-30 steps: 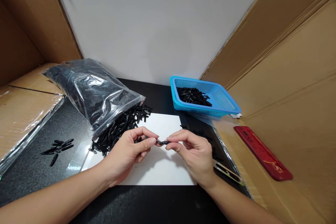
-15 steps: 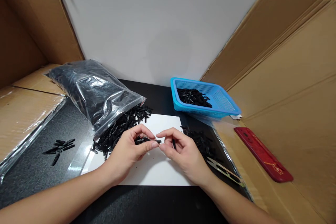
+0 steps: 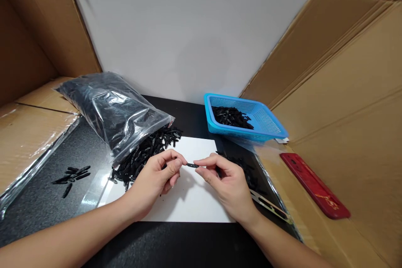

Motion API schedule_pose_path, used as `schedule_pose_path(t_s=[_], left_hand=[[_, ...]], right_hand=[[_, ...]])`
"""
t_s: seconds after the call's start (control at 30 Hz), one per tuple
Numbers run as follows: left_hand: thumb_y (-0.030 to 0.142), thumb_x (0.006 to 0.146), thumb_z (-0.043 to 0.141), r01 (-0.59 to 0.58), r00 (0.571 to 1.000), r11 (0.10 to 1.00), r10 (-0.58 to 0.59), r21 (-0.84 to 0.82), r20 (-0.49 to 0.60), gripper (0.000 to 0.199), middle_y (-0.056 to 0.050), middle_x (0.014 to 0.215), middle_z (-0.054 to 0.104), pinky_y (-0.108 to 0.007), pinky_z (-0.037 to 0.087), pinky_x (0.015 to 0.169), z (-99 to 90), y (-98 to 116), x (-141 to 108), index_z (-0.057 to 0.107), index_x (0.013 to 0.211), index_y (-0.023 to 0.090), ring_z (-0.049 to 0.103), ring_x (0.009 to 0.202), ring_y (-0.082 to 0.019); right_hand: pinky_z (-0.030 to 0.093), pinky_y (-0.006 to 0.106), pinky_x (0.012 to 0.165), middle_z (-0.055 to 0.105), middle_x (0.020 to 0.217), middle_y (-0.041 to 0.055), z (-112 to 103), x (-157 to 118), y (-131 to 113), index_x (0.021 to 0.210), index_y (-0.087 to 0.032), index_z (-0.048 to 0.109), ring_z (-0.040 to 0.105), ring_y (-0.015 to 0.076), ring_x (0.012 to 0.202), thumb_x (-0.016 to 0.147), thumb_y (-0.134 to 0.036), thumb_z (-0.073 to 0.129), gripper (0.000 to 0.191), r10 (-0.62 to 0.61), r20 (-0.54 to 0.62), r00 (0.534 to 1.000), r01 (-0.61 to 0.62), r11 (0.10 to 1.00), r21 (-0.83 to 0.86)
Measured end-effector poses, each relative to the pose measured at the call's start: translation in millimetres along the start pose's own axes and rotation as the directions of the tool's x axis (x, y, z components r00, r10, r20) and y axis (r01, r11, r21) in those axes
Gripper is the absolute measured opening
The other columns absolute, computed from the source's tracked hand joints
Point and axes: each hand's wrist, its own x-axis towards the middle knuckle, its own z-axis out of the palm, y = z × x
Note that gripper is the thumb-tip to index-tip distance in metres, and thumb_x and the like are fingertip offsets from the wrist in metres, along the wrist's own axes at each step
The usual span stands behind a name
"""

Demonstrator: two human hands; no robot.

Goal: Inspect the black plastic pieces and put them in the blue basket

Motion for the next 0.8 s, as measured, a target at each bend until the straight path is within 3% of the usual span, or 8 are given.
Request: schedule_pose_path(t_s=[0.23,0.43,0.63,0.8], left_hand=[[0.039,0.090,0.056,0.120,0.993,0.986,-0.120,-0.116,0.001,0.024,0.005,0.059,0.049,-0.020,0.013,0.043,4.7,5.3,-4.6,0.064,0.097,0.018,0.029,0.047,-0.007],[0.037,0.088,0.061,0.060,0.998,0.991,-0.060,-0.120,0.007,0.021,-0.001,0.075,0.066,-0.021,0.016,0.045,4.2,3.3,-3.3,0.058,0.095,0.018,0.033,0.048,-0.006],[0.035,0.083,0.069,0.051,0.998,0.996,-0.049,-0.070,0.036,0.022,-0.002,0.076,0.070,-0.021,0.020,0.046,2.5,1.9,-2.5,0.061,0.090,0.016,0.033,0.049,-0.005],[0.032,0.077,0.076,0.048,0.999,0.997,-0.049,-0.057,-0.014,0.023,-0.001,0.076,0.071,-0.020,0.017,0.044,0.7,2.3,-1.4,0.062,0.087,0.017,0.031,0.048,-0.004]], right_hand=[[0.038,0.027,0.055,0.059,0.062,-0.0004,-1.8,0.3,-1.4,0.076,-0.019,0.071,0.047,0.0143,0.057,0.083,-0.030,0.067,0.014,0.024,0.009,1.000,-0.024,1.000,-0.010],[0.037,0.027,0.055,0.058,0.061,-0.0005,-1.9,0.4,-0.6,0.075,-0.019,0.071,0.046,0.0148,0.058,0.084,-0.032,0.067,0.016,0.021,0.017,1.000,-0.021,1.000,0.004],[0.036,0.027,0.056,0.057,0.061,-0.0013,-2.8,0.4,1.1,0.074,-0.019,0.069,0.045,0.0142,0.058,0.085,-0.033,0.067,0.018,0.020,0.021,1.000,-0.020,1.000,-0.001],[0.037,0.028,0.058,0.062,0.065,0.0007,-3.1,-0.6,1.6,0.075,-0.019,0.069,0.048,0.0152,0.060,0.086,-0.033,0.066,0.018,0.016,0.025,1.000,-0.016,1.000,-0.008]])
